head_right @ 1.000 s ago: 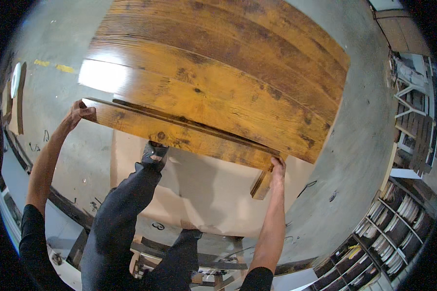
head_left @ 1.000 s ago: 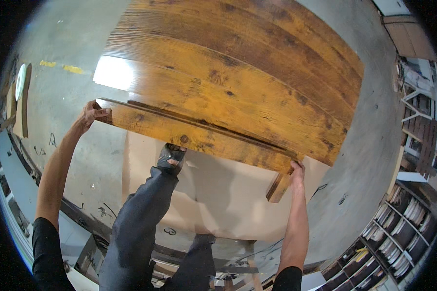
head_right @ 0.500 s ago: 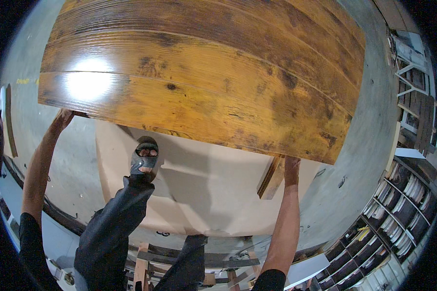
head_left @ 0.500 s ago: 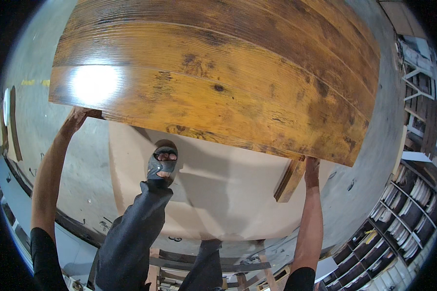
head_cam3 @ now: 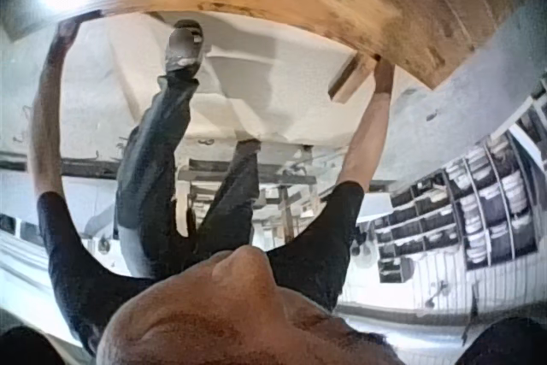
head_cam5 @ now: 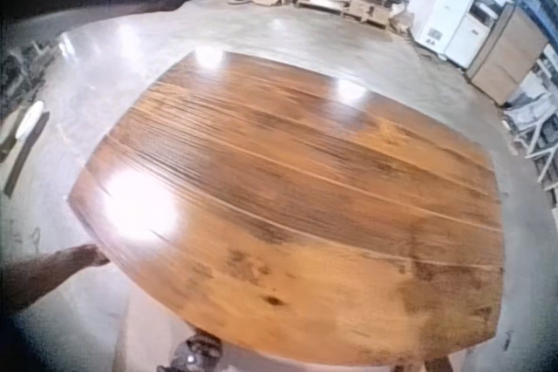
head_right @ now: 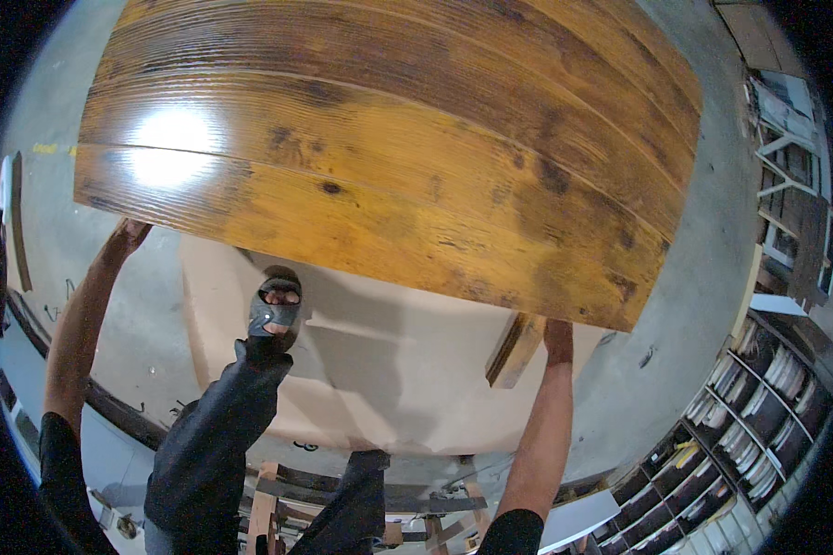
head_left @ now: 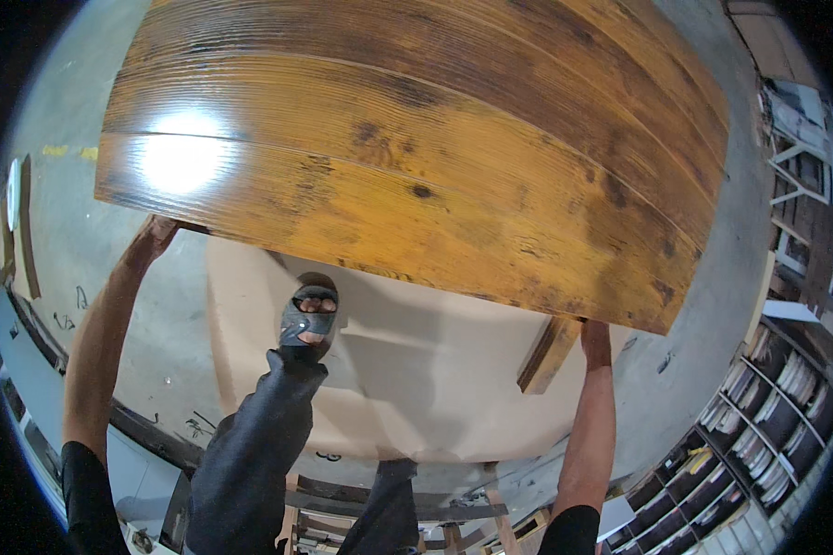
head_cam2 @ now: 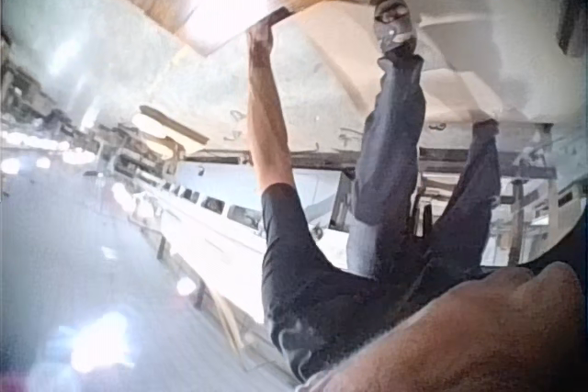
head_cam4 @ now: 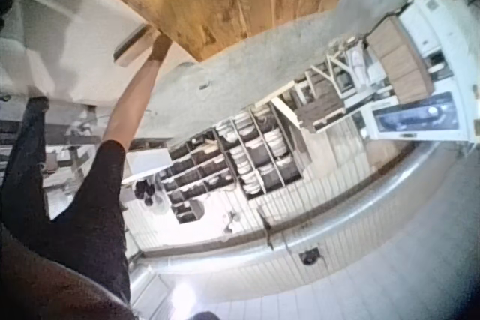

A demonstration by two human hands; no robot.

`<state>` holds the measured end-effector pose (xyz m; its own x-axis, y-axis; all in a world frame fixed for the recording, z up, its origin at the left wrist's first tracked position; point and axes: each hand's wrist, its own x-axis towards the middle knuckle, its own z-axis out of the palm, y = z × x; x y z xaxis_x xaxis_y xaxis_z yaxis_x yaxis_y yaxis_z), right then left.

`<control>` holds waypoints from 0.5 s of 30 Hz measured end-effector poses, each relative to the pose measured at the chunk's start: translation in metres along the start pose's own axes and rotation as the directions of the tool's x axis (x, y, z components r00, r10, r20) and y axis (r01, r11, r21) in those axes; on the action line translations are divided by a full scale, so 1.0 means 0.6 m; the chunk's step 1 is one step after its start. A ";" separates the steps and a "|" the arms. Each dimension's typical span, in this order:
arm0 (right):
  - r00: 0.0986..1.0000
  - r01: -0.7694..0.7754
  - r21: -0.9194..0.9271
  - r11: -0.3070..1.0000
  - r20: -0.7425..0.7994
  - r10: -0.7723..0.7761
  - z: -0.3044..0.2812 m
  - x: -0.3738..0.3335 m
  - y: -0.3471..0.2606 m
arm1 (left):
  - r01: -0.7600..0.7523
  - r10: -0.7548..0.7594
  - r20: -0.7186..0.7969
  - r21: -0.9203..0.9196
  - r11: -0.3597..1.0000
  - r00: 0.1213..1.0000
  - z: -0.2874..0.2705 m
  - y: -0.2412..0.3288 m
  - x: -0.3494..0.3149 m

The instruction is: The person picks up wooden planks, turns them over and touches their surfaces by hand on a workbench, and stacks the boards onto cardboard on the floor.

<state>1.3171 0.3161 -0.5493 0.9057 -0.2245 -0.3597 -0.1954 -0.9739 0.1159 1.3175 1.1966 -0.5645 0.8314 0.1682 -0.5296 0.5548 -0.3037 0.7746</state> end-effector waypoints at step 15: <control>0.885 -0.223 0.963 -0.150 0.265 0.383 -0.054 -0.022 -0.082 | 0.116 -0.117 -0.151 -0.016 0.993 0.982 0.072 0.101 -0.033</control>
<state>1.3271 0.3680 -0.5201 0.6274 -0.5806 -0.5189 -0.5351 0.1627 -0.8290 1.3331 1.1346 -0.5219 0.7560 0.3421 -0.5580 0.6476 -0.2675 0.7134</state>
